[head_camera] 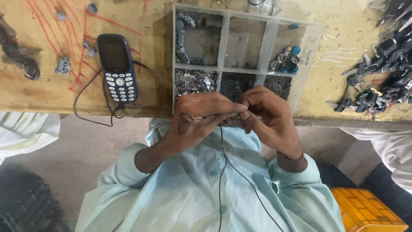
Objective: The person sits at a workbench and assembles small metal components by hand. They pick parts from a compartmented plastic tray, fit the pieces together between their fingers, and set completed assemblies aside on the bench.
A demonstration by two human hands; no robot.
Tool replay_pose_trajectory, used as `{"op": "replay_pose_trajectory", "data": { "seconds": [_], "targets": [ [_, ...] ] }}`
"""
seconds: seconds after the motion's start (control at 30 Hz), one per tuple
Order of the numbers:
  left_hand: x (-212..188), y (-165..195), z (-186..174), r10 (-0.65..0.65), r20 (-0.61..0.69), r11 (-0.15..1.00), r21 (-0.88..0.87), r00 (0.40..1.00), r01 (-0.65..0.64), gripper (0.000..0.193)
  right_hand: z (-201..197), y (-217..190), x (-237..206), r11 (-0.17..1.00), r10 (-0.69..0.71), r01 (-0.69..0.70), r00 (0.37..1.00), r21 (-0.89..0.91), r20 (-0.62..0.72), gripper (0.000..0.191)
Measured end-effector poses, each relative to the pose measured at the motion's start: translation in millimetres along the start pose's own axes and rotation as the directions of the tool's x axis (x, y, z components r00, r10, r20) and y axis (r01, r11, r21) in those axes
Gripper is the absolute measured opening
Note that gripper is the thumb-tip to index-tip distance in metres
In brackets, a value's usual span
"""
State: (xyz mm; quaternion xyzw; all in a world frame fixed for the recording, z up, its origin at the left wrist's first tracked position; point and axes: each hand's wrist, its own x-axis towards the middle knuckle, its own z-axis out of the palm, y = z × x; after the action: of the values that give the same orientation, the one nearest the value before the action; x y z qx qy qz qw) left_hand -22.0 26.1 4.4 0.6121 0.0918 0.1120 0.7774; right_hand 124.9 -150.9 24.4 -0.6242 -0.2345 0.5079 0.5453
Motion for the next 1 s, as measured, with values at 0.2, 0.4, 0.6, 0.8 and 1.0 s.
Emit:
{"op": "replay_pose_trajectory", "data": {
  "seconds": [0.2, 0.4, 0.6, 0.8, 1.0],
  "targets": [
    [1.9, 12.1, -4.7, 0.105, 0.068, 0.971, 0.208, 0.992, -0.117, 0.026, 3.0, -8.8, 1.1, 0.983, -0.048, 0.046, 0.999, -0.179, -0.007, 0.011],
    [3.7, 15.4, -5.8, 0.042, 0.024, 0.981, 0.189, 0.999, -0.046, 0.022, 9.8, -14.7, 1.7, 0.822, -0.200, 0.129, 0.977, -0.555, -0.070, 0.016],
    [4.4, 5.0, -1.9, -0.063, -0.027, 0.995, 0.074, 0.998, 0.065, 0.017, 6.8, -16.8, 4.9, 0.784, -0.245, 0.134, 0.964, -0.606, -0.104, 0.017],
    [1.5, -1.0, 1.1, -0.172, -0.040, 0.981, -0.095, 0.984, 0.168, 0.014, 4.4, -15.5, 2.6, 0.794, -0.240, 0.142, 0.967, -0.592, -0.090, 0.018],
    [-1.2, -1.0, 2.0, -0.107, -0.043, 0.988, -0.120, 0.993, 0.101, 0.013, 3.1, -5.1, 1.6, 1.000, 0.008, -0.008, 0.998, 0.007, -0.069, 0.013]
  ]
}}
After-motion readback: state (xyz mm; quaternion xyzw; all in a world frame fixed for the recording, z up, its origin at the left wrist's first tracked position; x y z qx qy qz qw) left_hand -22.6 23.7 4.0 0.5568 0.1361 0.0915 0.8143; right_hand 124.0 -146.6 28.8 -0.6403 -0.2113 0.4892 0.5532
